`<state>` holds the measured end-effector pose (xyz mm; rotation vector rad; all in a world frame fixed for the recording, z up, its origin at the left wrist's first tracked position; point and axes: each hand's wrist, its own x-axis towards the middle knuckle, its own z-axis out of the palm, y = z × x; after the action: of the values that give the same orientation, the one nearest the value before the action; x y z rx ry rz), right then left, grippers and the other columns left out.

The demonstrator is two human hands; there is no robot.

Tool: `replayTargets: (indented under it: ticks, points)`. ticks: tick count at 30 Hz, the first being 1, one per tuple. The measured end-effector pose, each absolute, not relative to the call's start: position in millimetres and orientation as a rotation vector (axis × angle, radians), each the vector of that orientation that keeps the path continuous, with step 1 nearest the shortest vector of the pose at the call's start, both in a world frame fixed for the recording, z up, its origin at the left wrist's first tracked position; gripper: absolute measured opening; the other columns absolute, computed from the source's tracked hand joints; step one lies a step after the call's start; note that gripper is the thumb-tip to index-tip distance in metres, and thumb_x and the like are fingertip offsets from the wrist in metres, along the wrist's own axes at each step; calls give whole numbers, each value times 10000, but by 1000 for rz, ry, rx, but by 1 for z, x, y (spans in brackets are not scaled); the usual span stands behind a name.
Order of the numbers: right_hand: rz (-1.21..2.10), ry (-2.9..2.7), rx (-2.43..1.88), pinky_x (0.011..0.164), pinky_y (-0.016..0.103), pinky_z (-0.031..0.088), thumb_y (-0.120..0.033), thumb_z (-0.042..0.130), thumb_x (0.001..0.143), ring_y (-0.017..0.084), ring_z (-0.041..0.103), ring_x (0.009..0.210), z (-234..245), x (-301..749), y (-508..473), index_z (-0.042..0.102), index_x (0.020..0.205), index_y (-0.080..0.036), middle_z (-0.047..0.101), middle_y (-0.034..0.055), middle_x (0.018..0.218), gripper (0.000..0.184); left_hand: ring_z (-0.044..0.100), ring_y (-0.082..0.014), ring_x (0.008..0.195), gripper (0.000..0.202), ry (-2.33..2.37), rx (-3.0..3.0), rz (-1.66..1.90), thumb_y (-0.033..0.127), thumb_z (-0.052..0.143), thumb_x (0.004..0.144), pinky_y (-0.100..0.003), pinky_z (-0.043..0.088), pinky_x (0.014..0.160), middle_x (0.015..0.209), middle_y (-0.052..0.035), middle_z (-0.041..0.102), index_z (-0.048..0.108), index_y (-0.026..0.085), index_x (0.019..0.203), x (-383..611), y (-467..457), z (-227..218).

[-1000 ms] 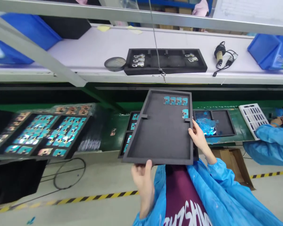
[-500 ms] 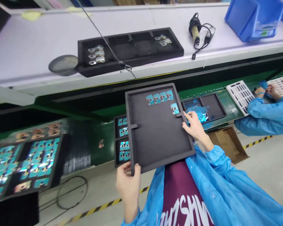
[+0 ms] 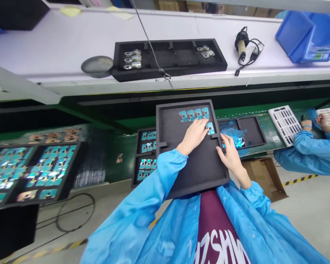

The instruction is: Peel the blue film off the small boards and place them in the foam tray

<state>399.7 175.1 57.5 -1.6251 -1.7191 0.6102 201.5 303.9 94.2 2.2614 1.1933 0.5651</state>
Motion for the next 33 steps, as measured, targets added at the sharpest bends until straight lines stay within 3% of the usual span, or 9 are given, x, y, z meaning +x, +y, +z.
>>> replayTargets:
  ticks: [4,8,10,13,16,22,25,28,33]
  points:
    - [651,-1660,-1630,1266,587,506,-378,534,1102,338,527,1534,56,403,160,422,1692,-274,440,183,1672,609,618,-354,1246,416,1244,2248,547,162,660,976,-513,518,1113,1288,-173,710,676,146,1391,219,331,73]
    - [541,-1590,-1621,1285,590,490,-364,541,1108,327,515,1554,69,400,155,503,1642,-284,512,164,1631,542,676,-255,959,362,1284,1840,616,117,773,809,-418,574,951,1053,-91,715,761,148,1169,210,339,81]
    - [463,-1562,-1578,1290,599,478,-350,546,1111,323,538,1530,81,394,159,567,1588,-275,568,161,1588,483,678,-219,871,286,1234,1542,708,163,781,795,-366,583,841,999,-78,722,771,145,1081,201,334,94]
    - [543,-1478,-1467,1114,528,621,-388,623,1084,311,654,1383,102,382,172,625,1513,-266,661,158,1484,446,696,-199,847,303,1126,1147,911,304,838,801,-318,589,736,1011,-69,730,730,165,1047,187,303,115]
    - [855,-1322,-1338,805,366,682,-484,729,1026,249,769,1090,118,368,188,681,1383,-244,768,119,1257,433,710,-176,816,377,1098,971,1022,356,907,767,-312,620,747,990,-36,713,655,192,994,181,258,133]
    - [1068,-1242,-1272,700,267,634,-555,801,961,173,754,859,132,356,204,767,1051,-214,791,49,1014,354,770,-231,1078,331,1143,1079,1009,328,872,856,-343,648,971,1114,-77,781,737,209,1133,183,204,152]
    - [1118,-1321,-1240,712,283,647,-562,762,997,172,759,814,133,359,205,783,1011,-212,789,37,965,351,797,-241,1034,230,1219,1123,1016,360,835,906,-353,660,970,1077,-84,814,796,192,1059,184,197,151]
    - [1049,-1448,-1227,777,323,671,-517,643,1085,179,768,816,133,361,204,791,1047,-220,799,42,997,334,810,-231,896,243,1266,1063,1072,370,869,871,-345,689,858,966,-71,827,819,172,1003,186,194,143]
    - [636,-1657,-1289,957,410,669,-428,630,1100,244,742,1129,129,356,201,817,1183,-281,779,83,1188,252,804,-222,831,312,1286,961,1145,423,897,852,-318,700,704,947,-69,830,841,163,1016,191,191,134]
